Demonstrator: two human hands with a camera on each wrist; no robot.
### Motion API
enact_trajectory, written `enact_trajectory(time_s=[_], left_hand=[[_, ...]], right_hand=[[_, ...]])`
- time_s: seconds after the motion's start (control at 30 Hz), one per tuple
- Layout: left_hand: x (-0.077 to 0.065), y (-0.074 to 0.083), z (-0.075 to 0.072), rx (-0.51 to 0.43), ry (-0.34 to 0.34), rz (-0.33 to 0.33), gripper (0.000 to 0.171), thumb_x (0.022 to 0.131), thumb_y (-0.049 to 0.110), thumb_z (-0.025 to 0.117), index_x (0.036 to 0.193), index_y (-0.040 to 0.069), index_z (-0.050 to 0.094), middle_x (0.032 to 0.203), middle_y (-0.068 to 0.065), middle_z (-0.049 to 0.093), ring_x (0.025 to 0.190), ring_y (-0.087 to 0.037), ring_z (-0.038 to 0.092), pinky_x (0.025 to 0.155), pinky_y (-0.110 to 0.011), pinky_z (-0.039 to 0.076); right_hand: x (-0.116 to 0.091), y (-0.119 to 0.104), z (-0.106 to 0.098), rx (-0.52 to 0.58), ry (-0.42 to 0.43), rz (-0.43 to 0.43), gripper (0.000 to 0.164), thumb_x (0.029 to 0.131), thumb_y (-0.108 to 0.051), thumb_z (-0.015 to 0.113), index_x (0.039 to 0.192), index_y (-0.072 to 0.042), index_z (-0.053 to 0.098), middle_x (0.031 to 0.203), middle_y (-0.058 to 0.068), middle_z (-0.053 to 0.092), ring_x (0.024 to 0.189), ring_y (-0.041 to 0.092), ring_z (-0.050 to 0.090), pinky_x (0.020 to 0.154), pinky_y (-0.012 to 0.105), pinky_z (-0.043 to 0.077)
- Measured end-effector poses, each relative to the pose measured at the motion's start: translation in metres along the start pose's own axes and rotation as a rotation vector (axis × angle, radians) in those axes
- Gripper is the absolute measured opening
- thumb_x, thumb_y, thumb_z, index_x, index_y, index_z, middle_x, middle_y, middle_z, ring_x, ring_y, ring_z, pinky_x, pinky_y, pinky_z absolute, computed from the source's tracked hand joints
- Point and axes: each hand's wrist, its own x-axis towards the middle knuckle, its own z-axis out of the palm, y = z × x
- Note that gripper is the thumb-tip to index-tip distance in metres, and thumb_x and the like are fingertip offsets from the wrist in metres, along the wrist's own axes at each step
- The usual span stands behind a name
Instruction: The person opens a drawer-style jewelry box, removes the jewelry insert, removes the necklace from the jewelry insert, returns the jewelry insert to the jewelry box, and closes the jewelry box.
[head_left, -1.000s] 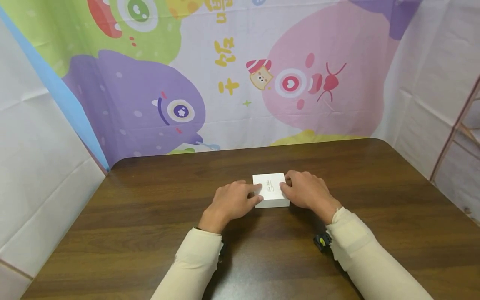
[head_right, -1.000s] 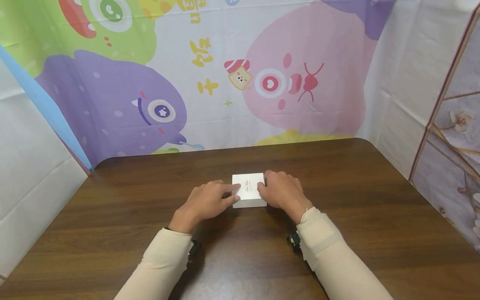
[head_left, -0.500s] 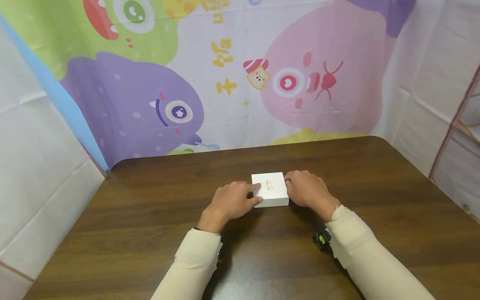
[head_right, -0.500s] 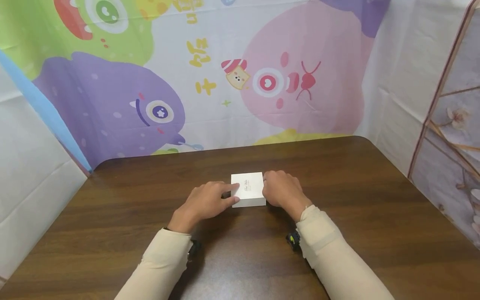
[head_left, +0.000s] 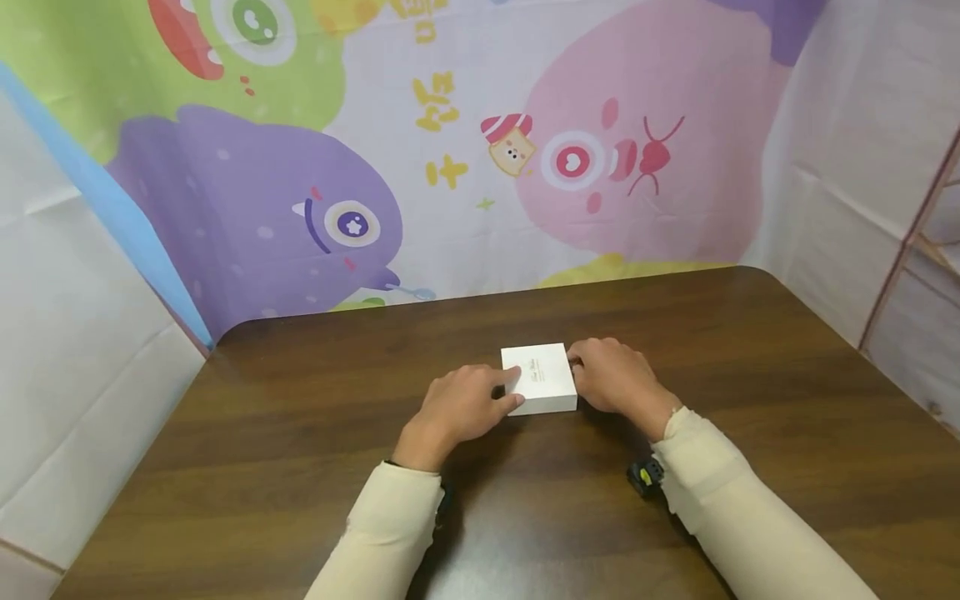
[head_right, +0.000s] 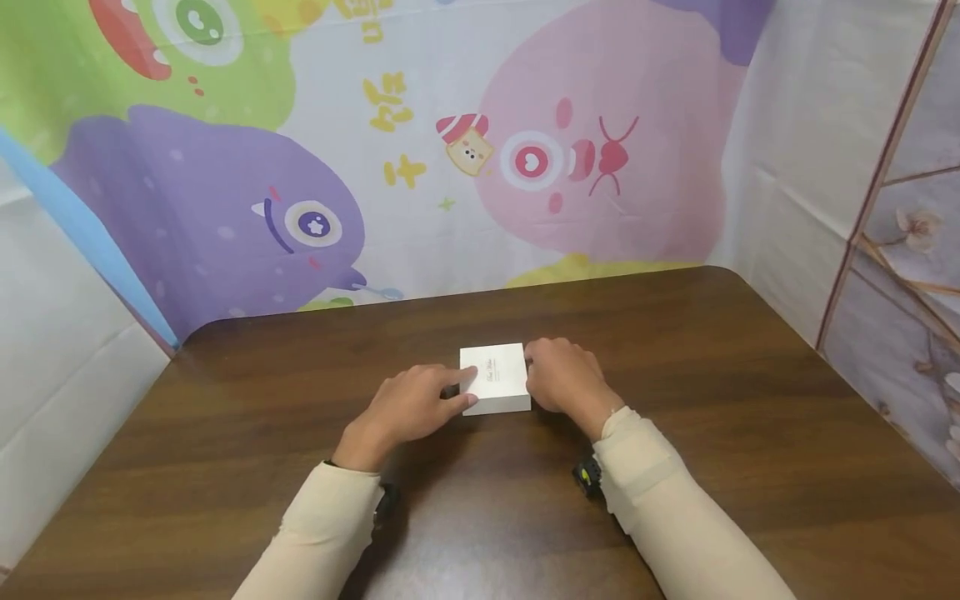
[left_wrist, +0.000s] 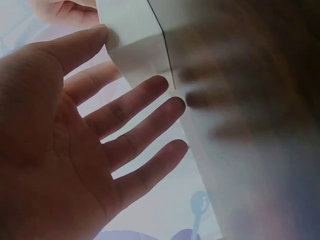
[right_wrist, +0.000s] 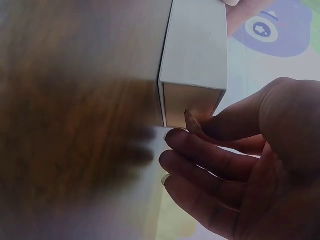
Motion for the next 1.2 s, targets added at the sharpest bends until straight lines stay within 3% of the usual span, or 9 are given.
enact_trajectory(time_s=[0.13,0.53,0.77,1.2], left_hand=[[0.0003,0.0025,-0.0004,0.013,-0.006,-0.008,0.047,0.089,0.048,0.056,0.133,0.031,0.051,0.122,0.001,0.06,0.101,-0.017,0.059,0.065,-0.038,0.046],[-0.0003,0.0017,-0.0025,0.014,-0.004,-0.012,0.047,0.089,0.047,0.056,0.133,0.03,0.051,0.117,0.0,0.062,0.092,-0.015,0.058,0.064,-0.037,0.044],[-0.0002,0.0036,-0.001,0.004,-0.019,-0.018,0.048,0.089,0.046,0.056,0.133,0.029,0.05,0.121,0.0,0.06,0.095,-0.016,0.059,0.066,-0.037,0.044],[0.0002,0.0026,-0.0014,-0.009,-0.019,-0.018,0.051,0.087,0.048,0.059,0.133,0.029,0.05,0.126,-0.002,0.057,0.091,-0.014,0.057,0.064,-0.035,0.042]], right_hand=[[0.0003,0.0027,0.0007,0.011,0.001,-0.004,0.02,0.09,-0.017,0.053,0.102,-0.018,0.069,0.1,0.003,0.066,0.082,0.022,0.059,0.059,0.041,0.043],[0.0007,0.0017,-0.0005,-0.006,-0.01,0.001,0.022,0.089,-0.018,0.053,0.105,-0.018,0.068,0.104,0.003,0.066,0.087,0.024,0.06,0.062,0.043,0.044],[-0.001,0.0033,-0.0004,0.0,-0.015,-0.002,0.024,0.089,-0.018,0.053,0.107,-0.018,0.068,0.106,0.003,0.066,0.089,0.025,0.061,0.063,0.044,0.045],[0.0009,0.0041,0.0017,0.0,-0.023,-0.002,0.013,0.088,-0.018,0.056,0.087,-0.021,0.069,0.09,-0.001,0.065,0.074,0.019,0.056,0.058,0.04,0.042]])
